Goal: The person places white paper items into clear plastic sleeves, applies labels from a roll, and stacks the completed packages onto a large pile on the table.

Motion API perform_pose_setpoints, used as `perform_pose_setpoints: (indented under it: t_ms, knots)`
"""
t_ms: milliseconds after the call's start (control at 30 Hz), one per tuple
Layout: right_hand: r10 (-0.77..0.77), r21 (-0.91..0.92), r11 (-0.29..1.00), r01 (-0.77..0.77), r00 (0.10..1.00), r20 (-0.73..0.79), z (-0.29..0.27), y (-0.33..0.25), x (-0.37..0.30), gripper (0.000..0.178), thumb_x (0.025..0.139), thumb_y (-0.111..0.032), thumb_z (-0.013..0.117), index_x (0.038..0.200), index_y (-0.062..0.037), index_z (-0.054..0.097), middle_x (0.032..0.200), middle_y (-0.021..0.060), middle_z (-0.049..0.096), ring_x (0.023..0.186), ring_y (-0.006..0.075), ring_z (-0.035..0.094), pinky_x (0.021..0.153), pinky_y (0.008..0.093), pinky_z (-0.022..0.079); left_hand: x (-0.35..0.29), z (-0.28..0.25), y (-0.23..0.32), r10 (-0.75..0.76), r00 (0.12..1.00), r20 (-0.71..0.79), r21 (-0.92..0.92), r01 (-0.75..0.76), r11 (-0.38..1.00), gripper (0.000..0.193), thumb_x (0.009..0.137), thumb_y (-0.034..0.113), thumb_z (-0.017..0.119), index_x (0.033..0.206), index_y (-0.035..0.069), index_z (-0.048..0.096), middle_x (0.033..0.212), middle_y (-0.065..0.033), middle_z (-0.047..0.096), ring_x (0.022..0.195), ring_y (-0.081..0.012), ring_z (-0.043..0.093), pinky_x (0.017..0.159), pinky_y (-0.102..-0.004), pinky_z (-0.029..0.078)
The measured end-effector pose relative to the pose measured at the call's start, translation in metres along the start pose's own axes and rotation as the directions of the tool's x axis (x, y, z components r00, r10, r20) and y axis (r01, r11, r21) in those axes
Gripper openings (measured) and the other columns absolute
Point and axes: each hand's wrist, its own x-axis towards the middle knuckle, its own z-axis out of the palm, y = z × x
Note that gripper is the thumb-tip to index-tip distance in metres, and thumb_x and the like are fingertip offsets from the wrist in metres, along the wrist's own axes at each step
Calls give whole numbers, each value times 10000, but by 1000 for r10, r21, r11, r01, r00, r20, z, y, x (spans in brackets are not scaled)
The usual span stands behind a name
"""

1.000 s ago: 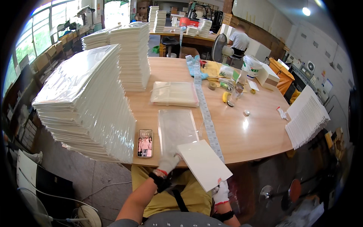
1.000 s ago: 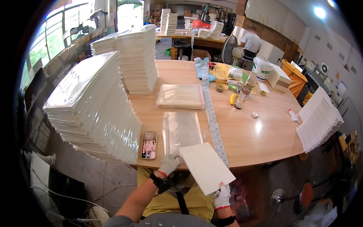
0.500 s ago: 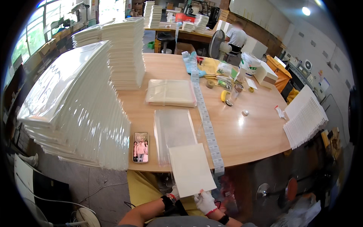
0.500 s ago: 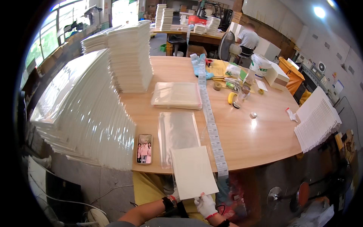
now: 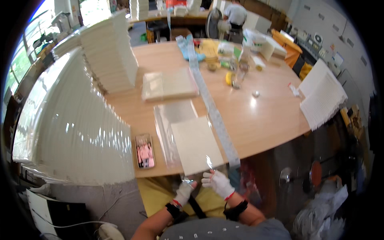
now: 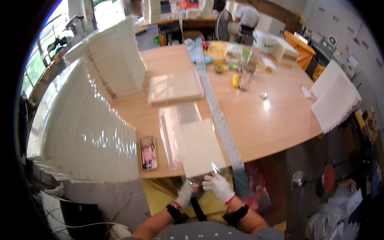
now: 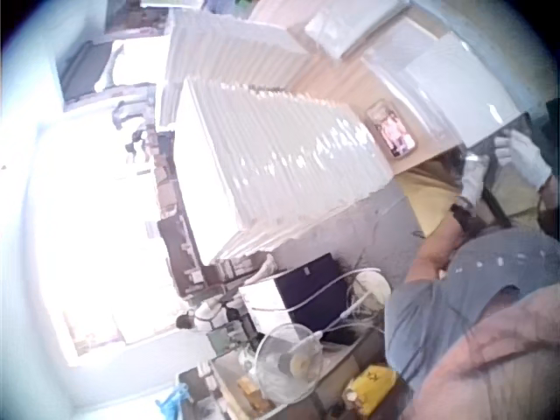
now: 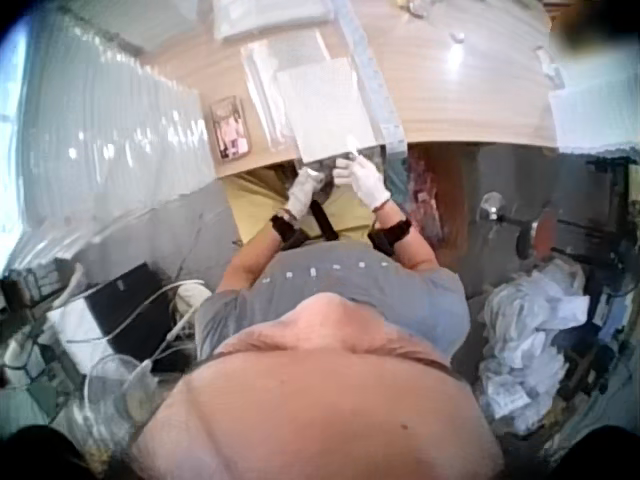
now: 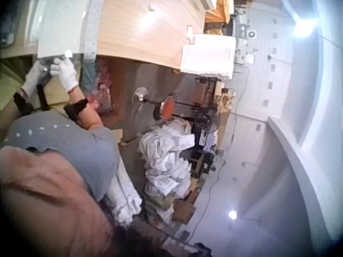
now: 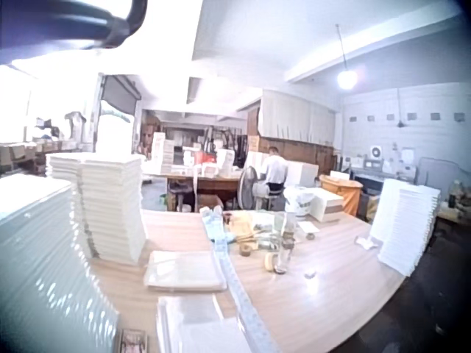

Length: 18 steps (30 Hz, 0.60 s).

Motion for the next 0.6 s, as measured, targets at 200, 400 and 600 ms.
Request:
perform_pose_setpoints:
  t_ms: [200, 400, 600]
  knots:
    - [-376, -904, 23, 426, 842, 387, 22, 11, 8, 112, 782, -152, 581, 796, -42, 589, 821, 150, 561, 774, 346, 555, 669, 376, 462, -6, -30, 17, -180, 983, -19, -193, 173, 966, 370, 922, 316, 491, 1065, 2, 623, 1020, -55, 620, 887, -127, 558, 840, -249, 420]
    - [-196, -796, -166, 582, 772, 605, 38, 47, 40, 91, 751, -130, 586, 776, -45, 563, 817, 132, 526, 804, 319, 548, 712, 392, 460, -13, -14, 42, -316, 922, -225, -318, 237, 918, 326, 900, 246, 426, 917, -1, 638, 877, -73, 636, 820, -157, 585, 689, -278, 483]
    - [-678, -942, -175, 285, 659, 326, -101, -94, -6, 90, 769, -145, 627, 799, -67, 595, 768, 84, 589, 735, 192, 565, 632, 334, 463, -13, -32, 22, -263, 955, -135, -357, 200, 912, 312, 901, 183, 388, 972, -59, 571, 1000, -176, 636, 843, -250, 645, 758, -340, 533]
